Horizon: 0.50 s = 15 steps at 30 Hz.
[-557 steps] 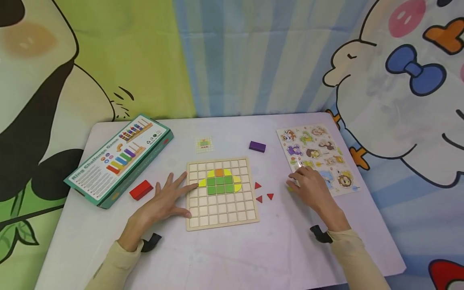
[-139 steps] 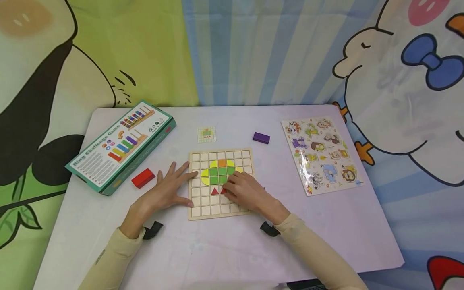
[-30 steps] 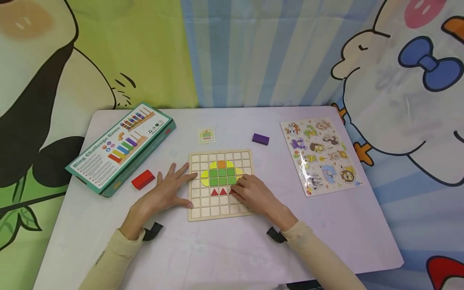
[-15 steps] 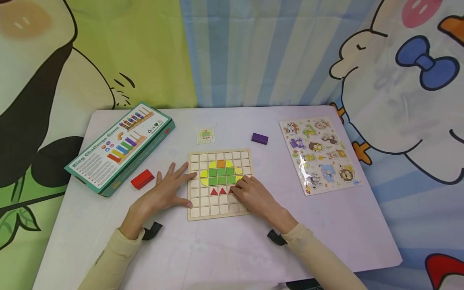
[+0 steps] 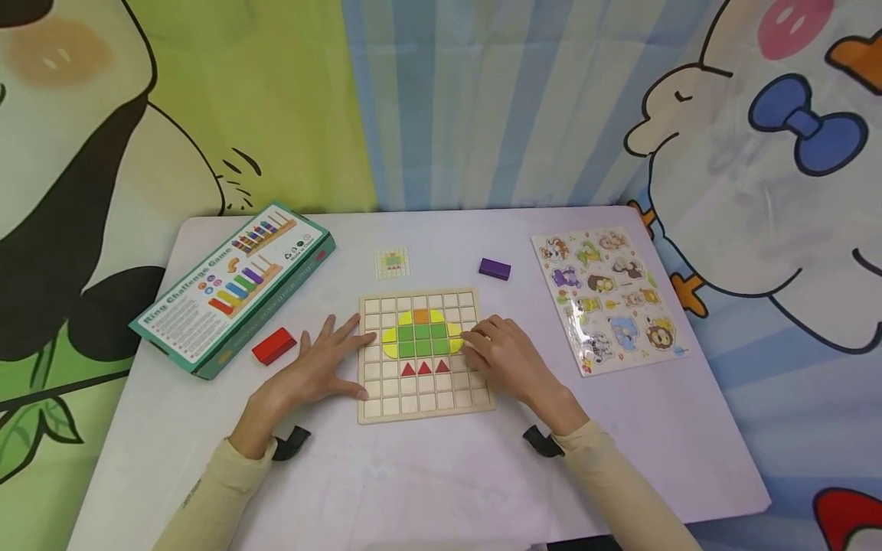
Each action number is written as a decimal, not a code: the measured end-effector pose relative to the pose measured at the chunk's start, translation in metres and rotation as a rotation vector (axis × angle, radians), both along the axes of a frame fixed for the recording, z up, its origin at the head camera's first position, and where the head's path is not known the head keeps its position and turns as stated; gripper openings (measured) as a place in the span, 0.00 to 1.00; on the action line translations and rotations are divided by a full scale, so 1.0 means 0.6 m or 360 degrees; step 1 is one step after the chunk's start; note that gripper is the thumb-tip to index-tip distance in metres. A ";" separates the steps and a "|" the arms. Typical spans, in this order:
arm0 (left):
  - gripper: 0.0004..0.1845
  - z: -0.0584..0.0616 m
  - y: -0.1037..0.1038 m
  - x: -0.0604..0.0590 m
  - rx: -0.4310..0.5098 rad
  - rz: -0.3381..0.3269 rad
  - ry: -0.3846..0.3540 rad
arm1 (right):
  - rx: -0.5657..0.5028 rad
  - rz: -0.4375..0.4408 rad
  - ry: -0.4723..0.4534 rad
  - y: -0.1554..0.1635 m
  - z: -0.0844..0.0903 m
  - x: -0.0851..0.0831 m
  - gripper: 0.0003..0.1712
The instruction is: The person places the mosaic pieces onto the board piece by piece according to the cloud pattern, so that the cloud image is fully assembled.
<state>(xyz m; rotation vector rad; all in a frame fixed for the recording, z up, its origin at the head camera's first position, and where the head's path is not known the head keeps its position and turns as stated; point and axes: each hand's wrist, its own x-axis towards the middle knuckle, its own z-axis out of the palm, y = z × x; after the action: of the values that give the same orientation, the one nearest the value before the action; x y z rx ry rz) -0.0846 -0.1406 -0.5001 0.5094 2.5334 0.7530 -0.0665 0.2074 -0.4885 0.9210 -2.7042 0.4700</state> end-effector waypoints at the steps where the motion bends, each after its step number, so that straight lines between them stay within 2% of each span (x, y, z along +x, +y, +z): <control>1: 0.55 -0.001 -0.001 0.000 0.0003 0.0000 -0.0001 | -0.0007 -0.0005 0.0016 0.002 -0.001 -0.003 0.15; 9: 0.54 -0.003 -0.015 0.007 -0.0027 0.0013 0.0015 | -0.0050 -0.0029 0.0088 0.011 -0.006 -0.009 0.17; 12: 0.53 0.000 -0.012 0.013 0.0020 0.0022 0.0126 | -0.0055 -0.0049 0.0089 0.015 -0.005 -0.008 0.20; 15: 0.53 0.004 0.002 0.019 0.0099 -0.0029 0.0303 | -0.0055 -0.0055 0.0060 0.021 -0.003 -0.005 0.23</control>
<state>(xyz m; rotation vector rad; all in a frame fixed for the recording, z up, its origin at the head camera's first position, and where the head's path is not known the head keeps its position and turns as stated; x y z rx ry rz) -0.0733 -0.1392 -0.4977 0.6522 2.6820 0.8136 -0.0695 0.2198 -0.4904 0.8635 -2.6649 0.4860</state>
